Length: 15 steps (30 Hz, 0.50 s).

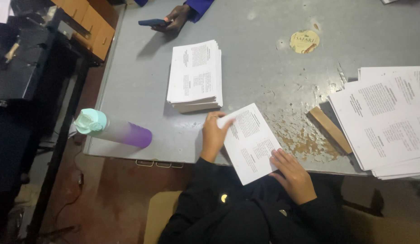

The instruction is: Folding printed sheets of paper and creasing them with a wooden block

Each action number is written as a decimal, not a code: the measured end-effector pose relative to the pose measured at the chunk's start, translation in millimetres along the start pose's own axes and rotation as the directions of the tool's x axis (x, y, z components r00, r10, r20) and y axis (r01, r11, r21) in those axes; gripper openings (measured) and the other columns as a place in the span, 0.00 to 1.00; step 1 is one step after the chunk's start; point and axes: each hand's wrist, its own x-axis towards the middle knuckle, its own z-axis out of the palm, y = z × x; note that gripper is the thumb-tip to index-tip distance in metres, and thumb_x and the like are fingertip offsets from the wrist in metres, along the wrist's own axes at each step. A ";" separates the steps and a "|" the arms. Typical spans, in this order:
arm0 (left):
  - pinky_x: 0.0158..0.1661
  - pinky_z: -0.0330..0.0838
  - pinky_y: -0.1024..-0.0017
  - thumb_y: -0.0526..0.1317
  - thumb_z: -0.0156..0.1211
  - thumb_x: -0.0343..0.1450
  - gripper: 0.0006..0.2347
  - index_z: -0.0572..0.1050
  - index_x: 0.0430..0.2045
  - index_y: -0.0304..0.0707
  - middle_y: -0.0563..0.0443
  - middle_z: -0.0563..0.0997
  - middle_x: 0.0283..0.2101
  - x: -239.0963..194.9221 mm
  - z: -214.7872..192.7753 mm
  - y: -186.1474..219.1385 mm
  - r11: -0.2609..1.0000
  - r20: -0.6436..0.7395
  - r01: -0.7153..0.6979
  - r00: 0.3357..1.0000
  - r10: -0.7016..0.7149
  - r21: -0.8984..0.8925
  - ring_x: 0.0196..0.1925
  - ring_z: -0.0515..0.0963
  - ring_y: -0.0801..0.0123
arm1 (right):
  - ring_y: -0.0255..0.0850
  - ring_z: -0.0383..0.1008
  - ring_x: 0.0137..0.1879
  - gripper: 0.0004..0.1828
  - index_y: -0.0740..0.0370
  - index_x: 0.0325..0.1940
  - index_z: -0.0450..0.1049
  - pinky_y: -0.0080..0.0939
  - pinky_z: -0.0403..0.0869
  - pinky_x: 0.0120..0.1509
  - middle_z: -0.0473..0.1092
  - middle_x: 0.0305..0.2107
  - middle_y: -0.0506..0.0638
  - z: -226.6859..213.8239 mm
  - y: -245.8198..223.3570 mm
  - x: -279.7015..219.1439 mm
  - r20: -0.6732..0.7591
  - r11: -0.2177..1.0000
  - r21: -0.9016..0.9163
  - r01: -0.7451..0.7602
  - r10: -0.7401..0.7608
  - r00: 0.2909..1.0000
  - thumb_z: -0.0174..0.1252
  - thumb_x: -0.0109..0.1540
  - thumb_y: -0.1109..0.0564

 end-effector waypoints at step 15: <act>0.74 0.48 0.44 0.46 0.48 0.79 0.24 0.58 0.71 0.38 0.45 0.56 0.78 -106.5 94.6 51.6 0.768 0.281 -0.631 0.760 0.586 0.104 0.78 0.58 0.55 | 0.63 0.74 0.42 0.12 0.65 0.56 0.76 0.56 0.72 0.46 0.72 0.38 0.63 56.9 46.2 -62.0 -0.306 0.841 -0.480 -0.251 0.108 0.946 0.56 0.68 0.61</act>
